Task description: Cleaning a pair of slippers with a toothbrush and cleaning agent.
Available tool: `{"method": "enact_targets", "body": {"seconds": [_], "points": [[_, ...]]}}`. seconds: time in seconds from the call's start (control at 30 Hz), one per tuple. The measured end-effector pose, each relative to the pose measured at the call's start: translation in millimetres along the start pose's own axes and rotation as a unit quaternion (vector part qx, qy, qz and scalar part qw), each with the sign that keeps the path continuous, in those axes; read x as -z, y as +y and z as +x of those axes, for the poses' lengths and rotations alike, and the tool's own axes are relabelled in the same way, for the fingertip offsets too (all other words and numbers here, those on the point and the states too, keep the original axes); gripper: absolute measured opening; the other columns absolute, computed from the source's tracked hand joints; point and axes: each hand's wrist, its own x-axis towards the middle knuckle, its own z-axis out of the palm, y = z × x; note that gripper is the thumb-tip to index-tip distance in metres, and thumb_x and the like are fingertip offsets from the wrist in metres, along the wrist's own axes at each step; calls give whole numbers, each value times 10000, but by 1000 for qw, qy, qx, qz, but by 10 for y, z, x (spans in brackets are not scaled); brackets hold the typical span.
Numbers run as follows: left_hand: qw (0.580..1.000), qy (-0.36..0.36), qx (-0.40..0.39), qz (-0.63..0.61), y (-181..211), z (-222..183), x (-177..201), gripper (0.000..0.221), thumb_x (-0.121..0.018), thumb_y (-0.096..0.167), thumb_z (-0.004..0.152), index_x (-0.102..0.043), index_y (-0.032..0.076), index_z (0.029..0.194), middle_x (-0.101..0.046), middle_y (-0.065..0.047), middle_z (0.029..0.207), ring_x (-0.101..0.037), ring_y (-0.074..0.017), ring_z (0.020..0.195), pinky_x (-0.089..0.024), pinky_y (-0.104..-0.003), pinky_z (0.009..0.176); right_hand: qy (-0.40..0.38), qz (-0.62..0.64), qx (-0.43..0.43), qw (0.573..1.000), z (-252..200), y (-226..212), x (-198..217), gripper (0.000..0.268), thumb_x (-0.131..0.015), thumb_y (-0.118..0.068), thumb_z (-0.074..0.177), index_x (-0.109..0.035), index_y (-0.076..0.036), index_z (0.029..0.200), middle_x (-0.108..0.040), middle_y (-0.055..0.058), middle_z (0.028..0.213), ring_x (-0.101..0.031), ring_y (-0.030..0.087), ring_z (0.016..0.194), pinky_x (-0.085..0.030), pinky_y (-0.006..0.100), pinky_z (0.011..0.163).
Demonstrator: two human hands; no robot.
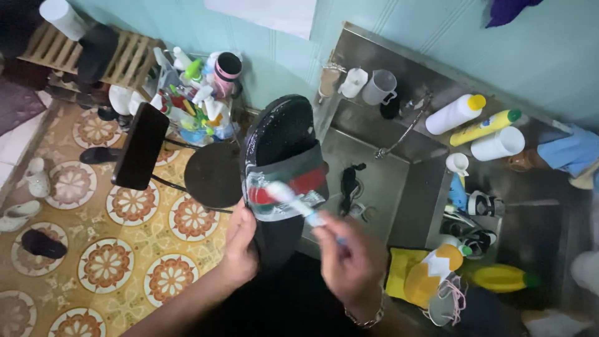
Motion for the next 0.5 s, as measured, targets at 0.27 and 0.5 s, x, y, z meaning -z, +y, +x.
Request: {"method": "enact_targets", "body": {"seconds": [0.27, 0.5], "points": [[999, -1, -17, 35, 104, -116, -37, 623, -392, 400, 1088, -399, -57, 1512, -548, -172, 1475, -515, -257, 1376, -344, -402, 1192, 22, -15, -10, 1000, -47, -316, -13, 192, -757, -157, 945, -713, -63, 1106, -756, 49, 879, -687, 64, 683, -491, 204, 547], [997, 3, -48, 57, 196, -222, -44, 623, -388, 385, 1097, -391, -67, 1525, -545, -167, 1484, -507, -252, 1376, -333, -395, 1195, 51, -81, -77, 992, -123, -270, -34, 229, -748, -87, 899, -726, -27, 1118, -732, 56, 798, -540, 71, 497, -371, 234, 429]]}}
